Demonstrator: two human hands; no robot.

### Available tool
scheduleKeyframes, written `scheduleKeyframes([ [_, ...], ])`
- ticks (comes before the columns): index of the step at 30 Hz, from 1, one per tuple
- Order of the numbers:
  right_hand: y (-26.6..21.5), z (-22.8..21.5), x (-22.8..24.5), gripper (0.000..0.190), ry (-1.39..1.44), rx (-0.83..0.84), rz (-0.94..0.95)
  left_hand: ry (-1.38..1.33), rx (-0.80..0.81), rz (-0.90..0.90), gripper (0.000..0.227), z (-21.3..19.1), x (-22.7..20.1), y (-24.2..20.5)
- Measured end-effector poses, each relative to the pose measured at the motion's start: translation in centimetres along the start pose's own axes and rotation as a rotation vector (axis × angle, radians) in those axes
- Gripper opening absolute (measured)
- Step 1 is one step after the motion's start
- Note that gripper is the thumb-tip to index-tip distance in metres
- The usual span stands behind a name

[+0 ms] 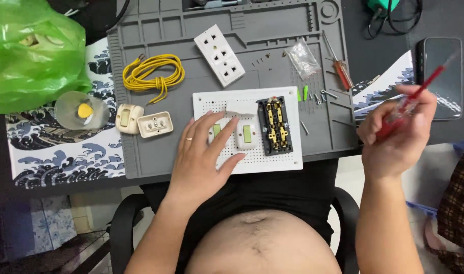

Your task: The person uses a red-handled screwdriver to tighten screws on two white light switches and a black terminal block mounted on a perforated board. They then handle a yellow electrical cord, positioning it near the components before continuing to adjust the switches with the screwdriver.

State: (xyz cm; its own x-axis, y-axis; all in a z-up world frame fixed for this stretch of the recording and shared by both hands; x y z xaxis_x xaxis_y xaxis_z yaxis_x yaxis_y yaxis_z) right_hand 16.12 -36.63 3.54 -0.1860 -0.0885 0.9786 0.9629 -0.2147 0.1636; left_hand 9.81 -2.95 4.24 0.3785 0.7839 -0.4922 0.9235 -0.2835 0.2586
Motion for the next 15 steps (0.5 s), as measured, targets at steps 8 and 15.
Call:
scheduleKeyframes([
  [8,0.0,-2.2,-3.2,0.009,0.106,-0.159,0.090,0.030,0.035,0.089,0.045,-1.4,1.2,1.7],
  [15,-0.3,-3.6,-4.1,0.022,-0.052,-0.132,-0.006,-0.035,0.093,0.052,0.039,-2.1,1.4,1.7],
])
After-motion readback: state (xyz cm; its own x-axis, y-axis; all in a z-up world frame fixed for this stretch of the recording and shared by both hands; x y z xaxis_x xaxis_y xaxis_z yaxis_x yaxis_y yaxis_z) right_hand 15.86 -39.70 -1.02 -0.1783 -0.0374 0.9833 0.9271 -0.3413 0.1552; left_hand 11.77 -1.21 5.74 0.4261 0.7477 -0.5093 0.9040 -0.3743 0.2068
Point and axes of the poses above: each hand's wrist, its own y-axis towards the middle knuckle, its own z-axis out of the palm, x = y × z, the point moved 10 cm from there along y, towards the middle knuckle
